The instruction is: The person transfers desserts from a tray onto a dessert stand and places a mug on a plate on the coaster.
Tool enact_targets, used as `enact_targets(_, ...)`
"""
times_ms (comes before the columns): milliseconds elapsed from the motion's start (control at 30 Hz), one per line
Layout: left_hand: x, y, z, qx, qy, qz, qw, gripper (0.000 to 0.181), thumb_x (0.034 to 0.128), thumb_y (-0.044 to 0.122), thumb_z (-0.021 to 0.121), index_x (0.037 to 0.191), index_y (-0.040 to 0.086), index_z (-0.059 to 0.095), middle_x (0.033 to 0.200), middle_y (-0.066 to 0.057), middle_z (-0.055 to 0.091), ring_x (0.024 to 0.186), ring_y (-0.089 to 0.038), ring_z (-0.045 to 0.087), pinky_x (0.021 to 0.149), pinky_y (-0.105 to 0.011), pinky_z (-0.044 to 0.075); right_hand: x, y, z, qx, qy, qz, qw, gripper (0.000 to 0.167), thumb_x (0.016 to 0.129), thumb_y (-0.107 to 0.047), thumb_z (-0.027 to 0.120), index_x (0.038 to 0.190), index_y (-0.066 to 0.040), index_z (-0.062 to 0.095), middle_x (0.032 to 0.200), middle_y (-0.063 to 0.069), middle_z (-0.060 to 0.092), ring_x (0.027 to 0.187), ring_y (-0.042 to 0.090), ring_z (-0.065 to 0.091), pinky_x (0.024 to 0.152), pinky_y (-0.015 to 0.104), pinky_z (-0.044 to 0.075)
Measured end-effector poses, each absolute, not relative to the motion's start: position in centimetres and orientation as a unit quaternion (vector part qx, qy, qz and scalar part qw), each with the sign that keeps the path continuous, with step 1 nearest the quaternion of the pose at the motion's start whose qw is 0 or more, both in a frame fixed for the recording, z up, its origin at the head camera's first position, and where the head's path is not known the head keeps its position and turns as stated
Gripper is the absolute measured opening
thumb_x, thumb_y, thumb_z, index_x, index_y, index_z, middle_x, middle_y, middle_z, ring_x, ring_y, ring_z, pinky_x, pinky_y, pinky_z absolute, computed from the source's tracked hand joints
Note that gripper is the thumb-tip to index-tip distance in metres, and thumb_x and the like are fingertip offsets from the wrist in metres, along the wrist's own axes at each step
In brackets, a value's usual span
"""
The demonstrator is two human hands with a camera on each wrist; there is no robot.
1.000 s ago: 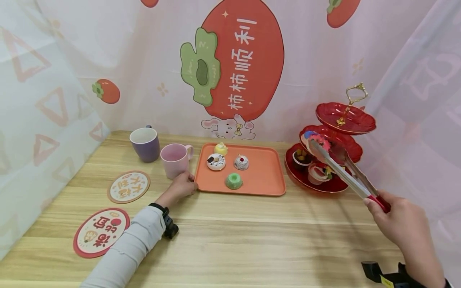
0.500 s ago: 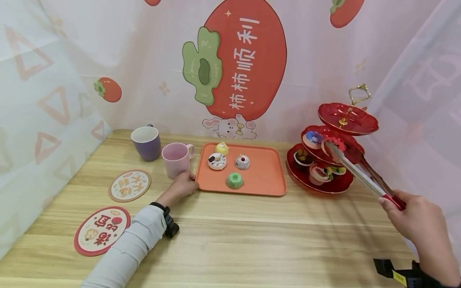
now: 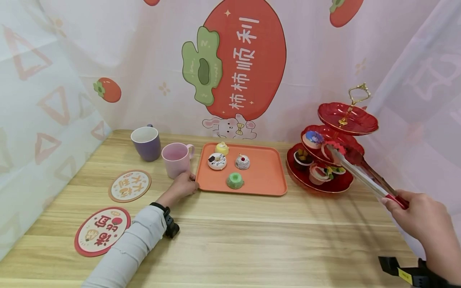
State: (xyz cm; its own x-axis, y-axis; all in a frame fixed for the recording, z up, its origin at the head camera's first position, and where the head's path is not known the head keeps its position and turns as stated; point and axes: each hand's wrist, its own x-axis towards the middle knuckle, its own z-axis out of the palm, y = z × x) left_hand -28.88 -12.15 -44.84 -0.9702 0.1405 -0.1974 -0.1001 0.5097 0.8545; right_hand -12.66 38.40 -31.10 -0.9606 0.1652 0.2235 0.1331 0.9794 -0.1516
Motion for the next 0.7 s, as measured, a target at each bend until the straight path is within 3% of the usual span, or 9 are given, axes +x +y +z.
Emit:
enact_targets(200,-28.9,-12.2,-44.8,0.011,0.861,0.493,0.124,0.019,0.0813,0.0,0.055,0.098,-0.004,0.048,0.077,-0.011,0.055,0.064,-0.019,0.051,0.055,-0.028,0.041,-12.8,38.6,-30.5,-0.074,-0.989,0.067,0.113,0.039,0.087,-0.02,0.06,0.101,0.016,0.056,0.071,0.024,0.057,0.053,0.024,0.042,0.044,0.032,0.032)
enact_targets(700,-29.0,-12.1,-44.8,0.006,0.866,0.483,0.128,0.019,0.0819,0.001,0.056,0.099,-0.003,0.048,0.077,-0.011,0.056,0.066,-0.02,0.051,0.057,-0.028,0.041,-12.8,38.2,-29.9,-0.075,-0.989,0.077,0.103,0.043,0.087,-0.024,0.061,0.102,0.016,0.056,0.067,0.02,0.057,0.052,0.022,0.04,0.044,0.033,0.031)
